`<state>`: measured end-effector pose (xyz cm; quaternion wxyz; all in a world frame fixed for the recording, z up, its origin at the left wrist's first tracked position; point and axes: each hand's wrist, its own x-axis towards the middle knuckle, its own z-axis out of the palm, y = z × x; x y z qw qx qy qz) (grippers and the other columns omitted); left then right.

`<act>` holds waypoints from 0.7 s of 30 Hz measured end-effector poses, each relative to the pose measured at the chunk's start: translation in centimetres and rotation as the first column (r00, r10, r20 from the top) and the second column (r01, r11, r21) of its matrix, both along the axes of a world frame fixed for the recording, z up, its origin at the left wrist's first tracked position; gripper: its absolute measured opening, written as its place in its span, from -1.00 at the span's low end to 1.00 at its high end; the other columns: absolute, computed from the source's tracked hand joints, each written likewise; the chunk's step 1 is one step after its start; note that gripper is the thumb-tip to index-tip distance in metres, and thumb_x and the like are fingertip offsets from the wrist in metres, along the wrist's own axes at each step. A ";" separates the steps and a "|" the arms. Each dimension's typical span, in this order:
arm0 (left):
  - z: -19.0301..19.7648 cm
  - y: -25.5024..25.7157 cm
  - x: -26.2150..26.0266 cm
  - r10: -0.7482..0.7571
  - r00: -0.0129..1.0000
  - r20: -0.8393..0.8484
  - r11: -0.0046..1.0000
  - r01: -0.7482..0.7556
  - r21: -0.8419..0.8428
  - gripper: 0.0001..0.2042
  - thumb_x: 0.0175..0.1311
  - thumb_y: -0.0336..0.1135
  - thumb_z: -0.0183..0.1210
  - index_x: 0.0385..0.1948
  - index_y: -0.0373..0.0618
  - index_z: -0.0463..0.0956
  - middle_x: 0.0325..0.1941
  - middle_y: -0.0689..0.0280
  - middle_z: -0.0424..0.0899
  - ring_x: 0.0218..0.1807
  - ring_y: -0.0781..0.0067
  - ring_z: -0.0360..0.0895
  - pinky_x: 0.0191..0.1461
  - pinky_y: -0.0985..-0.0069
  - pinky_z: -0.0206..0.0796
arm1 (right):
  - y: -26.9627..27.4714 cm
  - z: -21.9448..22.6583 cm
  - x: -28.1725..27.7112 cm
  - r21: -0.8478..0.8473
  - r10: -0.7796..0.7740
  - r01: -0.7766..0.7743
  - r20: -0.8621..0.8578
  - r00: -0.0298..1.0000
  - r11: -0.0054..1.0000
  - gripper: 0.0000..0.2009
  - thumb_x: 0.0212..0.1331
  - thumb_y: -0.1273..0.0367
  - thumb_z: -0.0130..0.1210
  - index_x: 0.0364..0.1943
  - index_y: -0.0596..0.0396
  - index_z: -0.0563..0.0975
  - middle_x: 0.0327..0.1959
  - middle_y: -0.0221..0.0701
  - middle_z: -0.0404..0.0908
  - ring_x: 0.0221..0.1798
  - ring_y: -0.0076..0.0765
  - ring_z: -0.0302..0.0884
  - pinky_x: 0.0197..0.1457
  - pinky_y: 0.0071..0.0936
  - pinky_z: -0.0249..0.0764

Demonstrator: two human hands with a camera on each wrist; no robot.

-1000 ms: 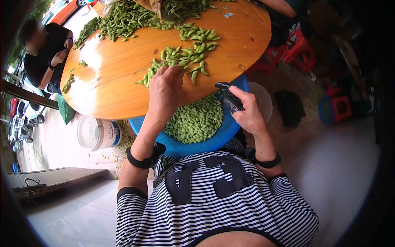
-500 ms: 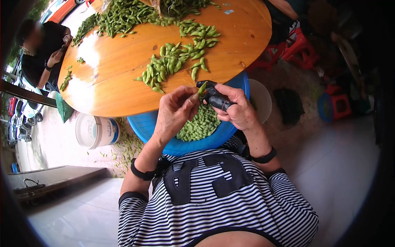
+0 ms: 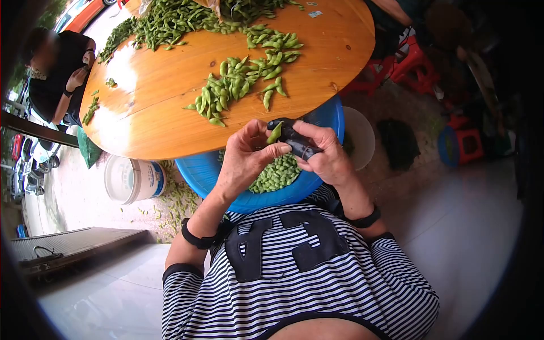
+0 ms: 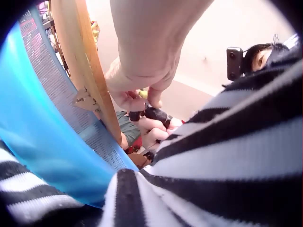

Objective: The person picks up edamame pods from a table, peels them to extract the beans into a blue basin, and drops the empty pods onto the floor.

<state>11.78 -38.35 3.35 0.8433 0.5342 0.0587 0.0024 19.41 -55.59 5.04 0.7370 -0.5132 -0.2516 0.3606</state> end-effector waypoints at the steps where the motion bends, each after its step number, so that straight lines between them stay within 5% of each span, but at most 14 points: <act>1: -0.1 -0.1 0.0 0.066 0.997 0.028 0.993 -0.069 0.092 -0.86 0.17 -0.46 0.28 -0.35 -0.15 0.46 -0.49 0.44 0.51 -0.58 0.70 0.33 -0.56 0.72 0.12 | 0.4 0.6 -0.5 -0.145 -0.082 0.111 0.194 0.978 0.983 -0.59 -0.08 0.68 -0.13 -0.05 0.31 0.50 -0.39 -0.49 0.44 -0.43 -0.57 0.35 -0.36 -0.67 0.29; 2: -0.3 -0.2 0.1 0.130 0.990 0.062 0.974 -0.139 0.181 -0.81 0.13 -0.44 0.33 -0.40 -0.16 0.44 -0.51 0.51 0.49 -0.57 0.76 0.30 -0.54 0.74 0.12 | 0.5 0.5 -0.6 -0.146 -0.081 0.111 0.194 0.978 0.983 -0.59 -0.08 0.68 -0.13 -0.05 0.31 0.50 -0.39 -0.49 0.44 -0.43 -0.57 0.35 -0.36 -0.67 0.29; 4: -1.1 -0.1 0.2 0.161 0.982 0.097 0.940 -0.182 0.290 -0.87 0.18 -0.49 0.27 -0.36 -0.15 0.46 -0.57 0.48 0.45 -0.55 0.70 0.38 -0.50 0.71 0.19 | 0.8 0.1 -0.8 -0.130 -0.167 0.260 0.486 0.858 0.957 -0.57 -0.15 0.72 -0.14 -0.08 0.34 0.50 -0.36 -0.40 0.45 -0.28 -0.48 0.42 -0.21 -0.65 0.33; 6: -1.1 -0.3 0.5 0.158 0.878 0.453 0.563 -0.457 0.688 -0.89 0.27 -0.43 0.20 -0.43 -0.20 0.47 -0.60 0.45 0.48 -0.60 0.69 0.32 -0.51 0.67 0.17 | 0.9 0.2 -1.0 -0.156 -0.164 0.298 0.561 0.811 0.942 -0.56 -0.17 0.73 -0.15 -0.08 0.35 0.50 -0.33 -0.36 0.45 -0.27 -0.47 0.43 -0.21 -0.65 0.33; 10: 0.2 0.2 0.1 0.119 0.970 0.214 0.741 -0.230 0.630 -0.82 0.39 -0.36 0.06 -0.41 -0.23 0.49 -0.59 0.41 0.53 -0.59 0.65 0.39 -0.51 0.66 0.22 | 0.9 0.2 -0.9 -0.127 -0.206 0.345 0.599 0.774 0.930 -0.56 -0.17 0.73 -0.14 -0.08 0.33 0.51 -0.35 -0.32 0.44 -0.31 -0.43 0.41 -0.23 -0.62 0.33; 12: 0.3 1.3 0.3 -0.071 0.997 -0.040 0.963 0.079 0.256 -0.73 0.45 -0.25 -0.04 -0.38 -0.23 0.51 -0.55 0.38 0.57 -0.58 0.63 0.46 -0.51 0.67 0.27 | 0.6 -0.4 -0.8 -0.136 -0.188 0.312 0.557 0.809 0.940 -0.58 -0.16 0.73 -0.14 -0.10 0.33 0.51 -0.37 -0.31 0.42 -0.33 -0.41 0.40 -0.24 -0.60 0.33; 13: 0.2 2.0 0.3 -0.155 0.986 -0.069 0.964 0.166 0.207 -0.69 0.47 -0.20 -0.07 -0.37 -0.23 0.51 -0.51 0.34 0.59 -0.53 0.61 0.51 -0.50 0.68 0.32 | 0.5 -0.6 -0.8 -0.144 -0.169 0.279 0.514 0.841 0.949 -0.59 -0.15 0.73 -0.14 -0.12 0.32 0.51 -0.39 -0.29 0.40 -0.34 -0.38 0.39 -0.25 -0.57 0.33; 17: 0.3 1.2 0.1 -0.157 0.979 -0.128 0.974 0.175 0.145 -0.75 0.46 -0.25 -0.06 -0.30 -0.26 0.48 -0.47 0.31 0.56 -0.52 0.59 0.46 -0.52 0.64 0.25 | 0.6 -0.5 -1.2 -0.194 -0.138 0.305 0.588 0.797 0.932 -0.63 -0.15 0.74 -0.10 -0.16 0.32 0.51 -0.42 -0.25 0.38 -0.34 -0.27 0.42 -0.27 -0.51 0.34; 21: 0.6 -0.3 -0.1 -0.025 0.992 -0.125 0.983 0.047 0.175 -0.86 0.43 -0.37 -0.13 -0.32 -0.20 0.36 -0.51 0.39 0.38 -0.51 0.62 0.35 -0.54 0.67 0.18 | 1.6 0.4 -3.0 -0.180 -0.152 0.488 0.811 0.566 0.854 -0.61 -0.23 0.72 0.03 -0.16 0.31 0.50 -0.37 -0.19 0.37 -0.30 -0.07 0.46 -0.28 -0.35 0.39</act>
